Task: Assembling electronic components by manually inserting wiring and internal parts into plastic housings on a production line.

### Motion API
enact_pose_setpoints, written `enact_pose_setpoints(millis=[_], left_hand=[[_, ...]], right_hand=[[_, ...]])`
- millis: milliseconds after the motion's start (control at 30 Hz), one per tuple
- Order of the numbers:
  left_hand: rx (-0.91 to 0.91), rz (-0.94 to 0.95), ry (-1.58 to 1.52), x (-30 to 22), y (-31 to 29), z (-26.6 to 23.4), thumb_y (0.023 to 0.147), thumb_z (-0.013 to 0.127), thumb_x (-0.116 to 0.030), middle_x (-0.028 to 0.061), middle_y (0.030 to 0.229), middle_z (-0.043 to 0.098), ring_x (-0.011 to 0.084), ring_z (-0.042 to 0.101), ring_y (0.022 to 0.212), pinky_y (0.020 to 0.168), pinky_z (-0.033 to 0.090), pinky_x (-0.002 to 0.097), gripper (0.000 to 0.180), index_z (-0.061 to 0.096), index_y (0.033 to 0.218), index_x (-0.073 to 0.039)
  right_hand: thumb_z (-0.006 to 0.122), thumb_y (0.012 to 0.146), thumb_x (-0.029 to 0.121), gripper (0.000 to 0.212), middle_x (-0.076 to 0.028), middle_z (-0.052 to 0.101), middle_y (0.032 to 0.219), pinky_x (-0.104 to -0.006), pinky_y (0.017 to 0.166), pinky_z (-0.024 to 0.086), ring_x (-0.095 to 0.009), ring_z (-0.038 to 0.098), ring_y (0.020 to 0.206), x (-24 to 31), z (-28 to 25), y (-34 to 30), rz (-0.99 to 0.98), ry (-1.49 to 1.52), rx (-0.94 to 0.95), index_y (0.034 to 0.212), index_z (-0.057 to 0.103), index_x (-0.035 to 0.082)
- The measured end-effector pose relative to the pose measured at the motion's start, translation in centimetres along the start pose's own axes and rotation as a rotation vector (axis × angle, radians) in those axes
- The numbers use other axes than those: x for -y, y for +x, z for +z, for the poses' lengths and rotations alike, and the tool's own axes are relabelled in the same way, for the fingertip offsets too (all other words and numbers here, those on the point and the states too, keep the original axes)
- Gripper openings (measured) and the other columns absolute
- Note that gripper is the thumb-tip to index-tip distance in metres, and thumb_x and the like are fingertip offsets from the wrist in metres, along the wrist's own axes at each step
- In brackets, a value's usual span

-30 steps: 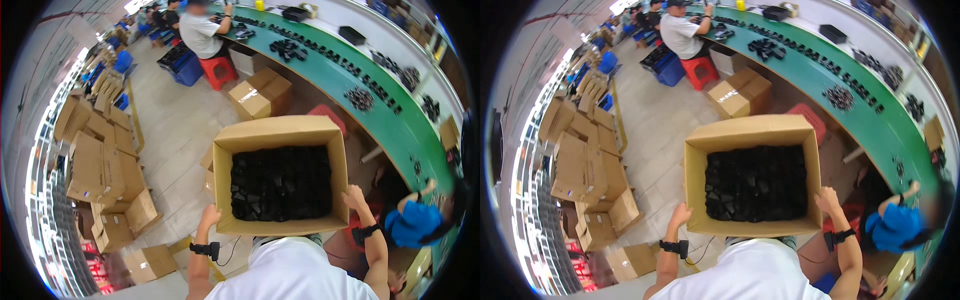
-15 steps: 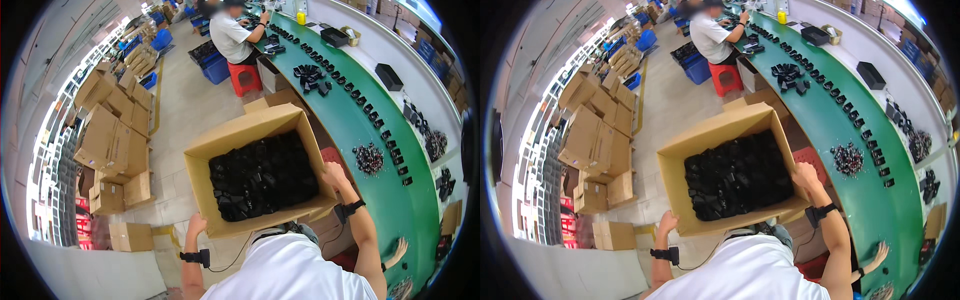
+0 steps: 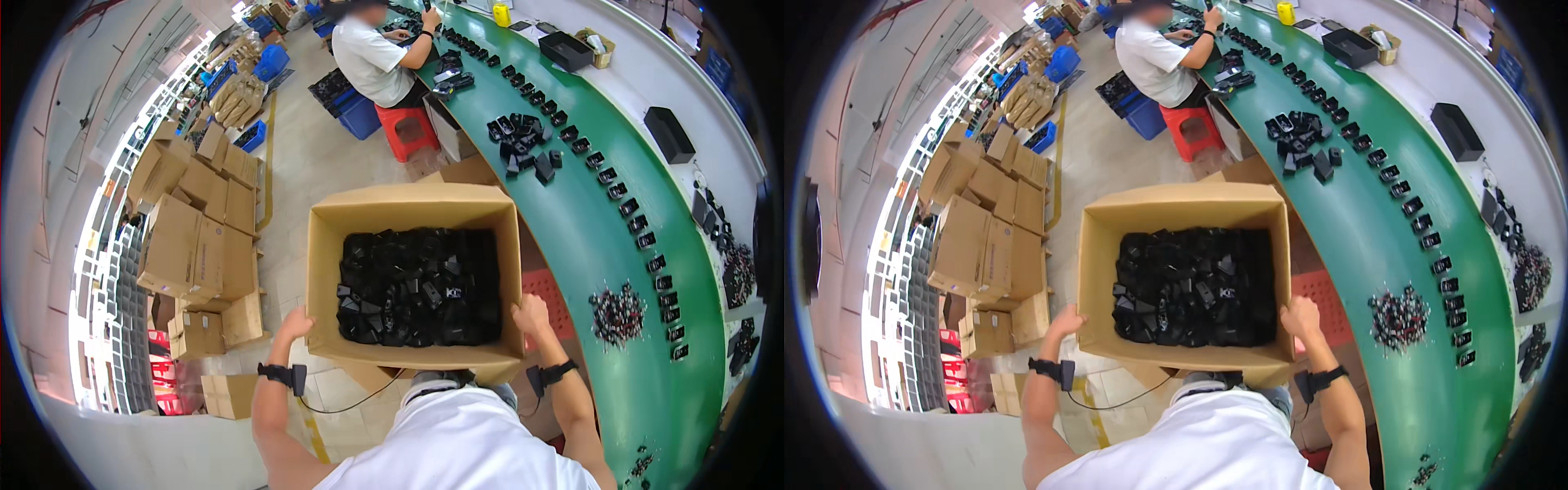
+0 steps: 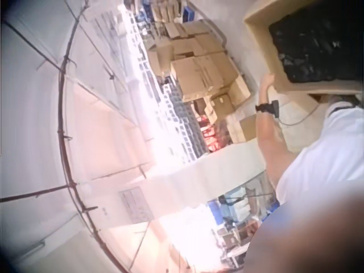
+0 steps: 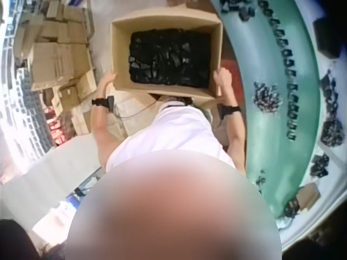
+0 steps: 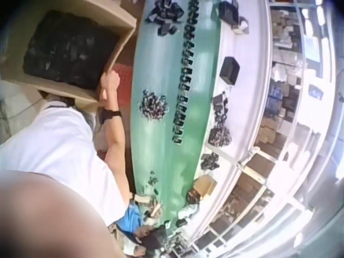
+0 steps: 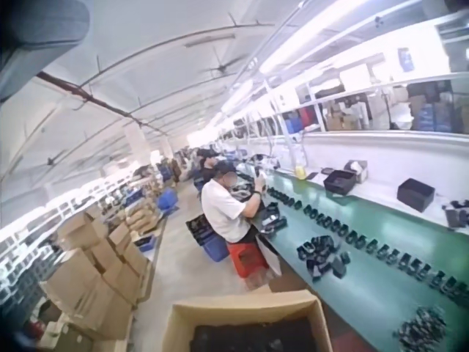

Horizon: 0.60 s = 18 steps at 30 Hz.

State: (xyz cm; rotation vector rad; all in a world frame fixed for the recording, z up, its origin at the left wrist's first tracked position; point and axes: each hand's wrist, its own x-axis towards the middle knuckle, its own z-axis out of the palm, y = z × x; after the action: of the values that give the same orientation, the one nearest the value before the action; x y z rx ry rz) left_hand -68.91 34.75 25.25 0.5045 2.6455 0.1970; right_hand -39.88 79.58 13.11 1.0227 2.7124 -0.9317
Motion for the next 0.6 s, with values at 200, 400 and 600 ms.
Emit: enact_pose_setpoints(millis=[200,400,600], left_hand=[[0.261,0.289,0.156,1.6,25.6,-2.9,0.072,0.058,-0.019,0.0290,0.097,0.065,0.0410,0.064,0.091,0.079,0.051,0.0471,0.040,0.064,0.105,0.004],[0.367,0.265,0.357,-10.0,44.6,-5.6,0.075,0.058,-0.016,0.0285,0.094,0.065,0.0411,0.065,0.089,0.077,0.051,0.0470,0.034,0.066,0.104,0.001],[0.214,0.398,0.348,-14.6,52.7,-3.9,0.081,0.061,-0.018,0.0262,0.101,0.065,0.0411,0.062,0.097,0.084,0.049,0.0466,0.031,0.065,0.108,-0.003]], right_hand=[[0.064,0.080,0.022,0.027,-0.028,0.065,0.080,-0.0512,0.074,0.053,-0.044,0.065,0.080,2.8,1.7,4.4,0.214,0.159,0.047,0.088,0.067,-0.004],[0.058,0.083,0.018,0.027,-0.029,0.065,0.078,-0.0502,0.067,0.051,-0.044,0.066,0.075,8.4,8.2,5.1,0.403,0.405,0.021,0.086,0.066,-0.008],[0.061,0.085,0.021,0.029,-0.026,0.066,0.077,-0.0455,0.067,0.052,-0.039,0.067,0.077,13.9,14.3,7.0,0.538,0.762,-0.039,0.087,0.064,-0.008]])
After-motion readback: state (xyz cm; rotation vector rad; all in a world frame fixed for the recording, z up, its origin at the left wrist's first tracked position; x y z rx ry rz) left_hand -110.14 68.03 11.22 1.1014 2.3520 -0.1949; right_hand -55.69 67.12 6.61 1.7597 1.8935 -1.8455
